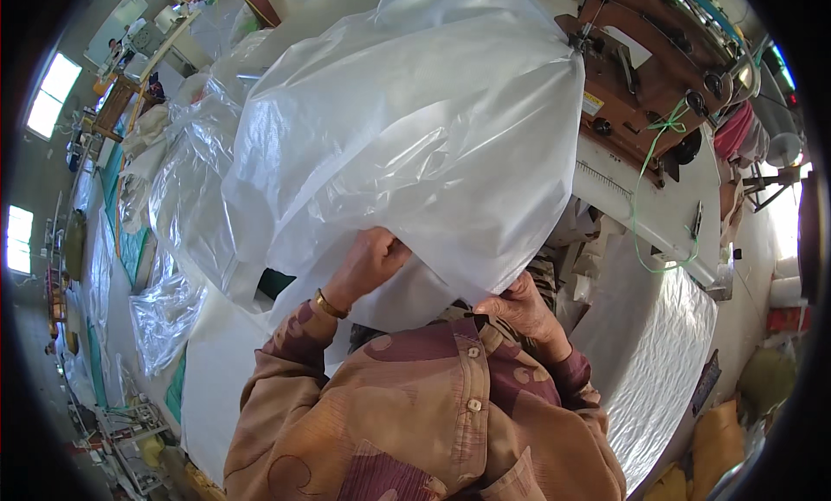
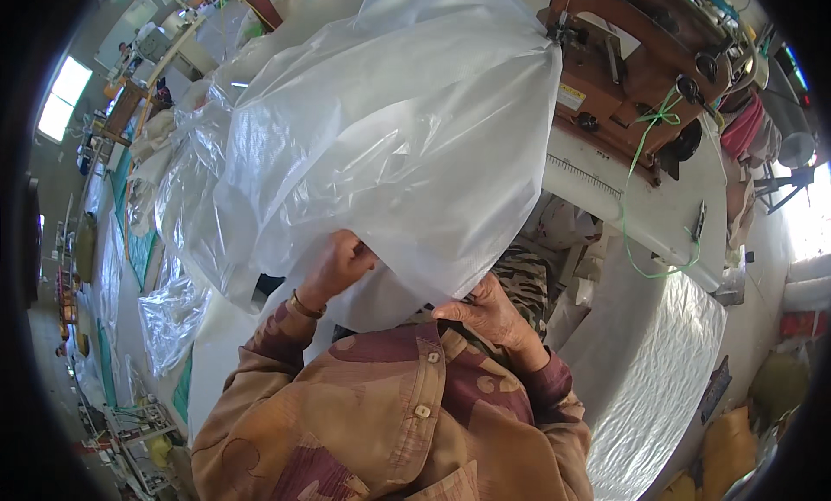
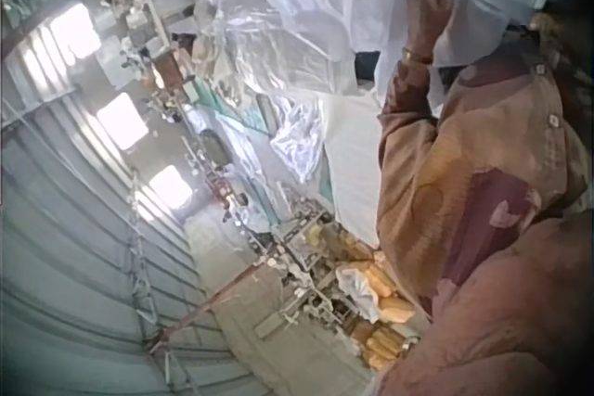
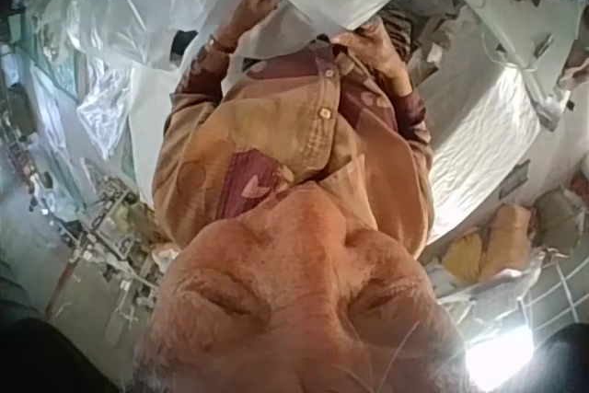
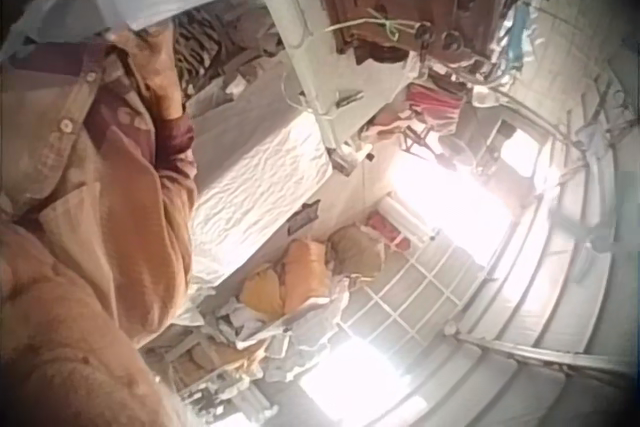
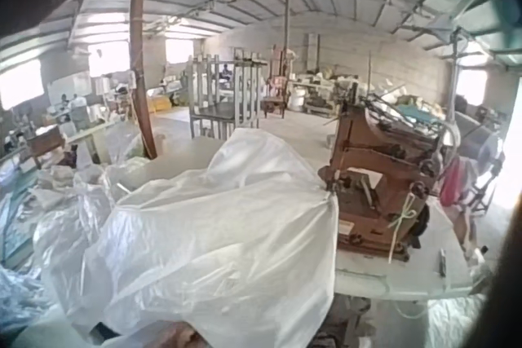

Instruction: The person aligns and sews large white plastic sheets using a sewing machine. They repeatedly fold the edges of the plastic, guide it under the needle, and sew along the seams. The person handles the material with both hands to ensure proper alignment during the sewing process.

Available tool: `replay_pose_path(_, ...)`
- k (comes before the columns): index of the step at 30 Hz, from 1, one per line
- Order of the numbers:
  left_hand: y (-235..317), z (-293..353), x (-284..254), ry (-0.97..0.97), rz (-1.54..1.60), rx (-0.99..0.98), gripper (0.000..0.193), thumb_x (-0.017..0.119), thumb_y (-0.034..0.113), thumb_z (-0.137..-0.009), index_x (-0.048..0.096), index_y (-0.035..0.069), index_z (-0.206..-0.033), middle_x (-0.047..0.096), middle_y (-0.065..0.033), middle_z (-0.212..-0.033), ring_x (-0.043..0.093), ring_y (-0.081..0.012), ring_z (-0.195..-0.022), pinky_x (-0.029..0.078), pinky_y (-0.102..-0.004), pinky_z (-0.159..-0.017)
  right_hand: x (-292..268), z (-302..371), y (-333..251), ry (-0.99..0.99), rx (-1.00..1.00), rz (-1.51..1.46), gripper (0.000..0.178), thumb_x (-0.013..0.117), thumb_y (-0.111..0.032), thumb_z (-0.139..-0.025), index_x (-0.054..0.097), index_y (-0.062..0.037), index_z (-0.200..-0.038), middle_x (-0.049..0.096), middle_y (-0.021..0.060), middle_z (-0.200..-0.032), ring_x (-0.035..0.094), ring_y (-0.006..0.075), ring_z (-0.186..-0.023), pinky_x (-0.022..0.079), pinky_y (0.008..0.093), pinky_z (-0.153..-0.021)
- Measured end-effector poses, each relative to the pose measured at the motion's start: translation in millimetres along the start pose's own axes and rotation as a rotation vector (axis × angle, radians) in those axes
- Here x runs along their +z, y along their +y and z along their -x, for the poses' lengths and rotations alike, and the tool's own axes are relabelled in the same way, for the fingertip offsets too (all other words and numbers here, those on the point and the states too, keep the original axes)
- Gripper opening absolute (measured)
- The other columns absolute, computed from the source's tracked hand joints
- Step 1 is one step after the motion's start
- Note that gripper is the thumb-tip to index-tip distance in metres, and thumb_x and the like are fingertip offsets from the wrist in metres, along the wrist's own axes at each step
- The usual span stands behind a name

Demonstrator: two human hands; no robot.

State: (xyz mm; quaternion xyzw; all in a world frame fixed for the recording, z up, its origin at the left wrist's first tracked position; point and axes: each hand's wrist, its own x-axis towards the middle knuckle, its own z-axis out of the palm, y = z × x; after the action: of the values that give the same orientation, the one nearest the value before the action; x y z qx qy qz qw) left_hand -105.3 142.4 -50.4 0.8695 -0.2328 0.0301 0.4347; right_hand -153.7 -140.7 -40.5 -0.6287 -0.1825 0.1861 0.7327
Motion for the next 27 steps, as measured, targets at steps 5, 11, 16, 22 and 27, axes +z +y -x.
replay_pose_path(5,29,-22,-37,-0.014,0.547,-0.445,0.012,0.063,0.011,-0.095,0.063,0.002,-0.087,0.057,0.0005,-0.06,0.05,-0.0067,-0.05,0.04,-0.0245,-0.048,-6,-9,-18,-0.017,-0.052,0.2,0.029,0.075,-0.029,-0.089,0.066,-0.0048,-0.101,0.064,0.0089,-0.094,0.059,0.0212,-0.084,0.049,0.0318,-0.079)
replay_pose_path(11,36,-18,-10,0.174,-0.169,-0.1,0.024,0.078,0.02,-0.085,0.062,0.002,-0.084,0.06,-0.009,-0.066,0.055,-0.02,-0.055,0.046,-0.0305,-0.054,26,-7,-13,0.112,-0.088,0.202,0.059,0.079,-0.044,-0.082,0.061,0.0046,-0.11,0.066,0.0119,-0.102,0.061,0.0209,-0.076,0.05,0.0352,-0.07)
replay_pose_path(16,20,-16,20,0.003,-0.104,-0.001,0.024,0.067,0.025,-0.092,0.072,0.007,-0.107,0.067,-0.0141,-0.074,0.066,-0.0313,-0.074,0.049,-0.0382,-0.065,32,-9,24,0.347,0.165,0.251,0.031,0.069,-0.026,-0.094,0.064,0.0032,-0.103,0.063,0.0076,-0.077,0.054,0.0129,-0.065,0.044,0.0281,-0.059)
replay_pose_path(22,-24,-22,55,-0.117,0.43,-0.425,0.023,0.054,0.012,-0.096,0.07,0.005,-0.112,0.06,-0.0055,-0.074,0.055,-0.0095,-0.071,0.047,-0.0308,-0.061,27,18,-22,-0.034,0.019,-0.076,0.007,0.063,-0.009,-0.095,0.067,-0.0055,-0.1,0.061,-0.0014,-0.086,0.054,0.009,-0.08,0.045,0.0273,-0.074)
replay_pose_path(27,-58,-62,71,0.351,0.217,0.045,0.034,0.054,0.02,-0.101,0.061,-0.001,-0.126,0.066,-0.0113,-0.111,0.062,-0.019,-0.091,0.051,-0.0309,-0.076,35,19,-32,-0.002,-0.022,-0.176,0.011,0.062,-0.008,-0.096,0.068,-0.0057,-0.105,0.062,-0.0029,-0.095,0.054,0.0095,-0.09,0.043,0.0269,-0.084)
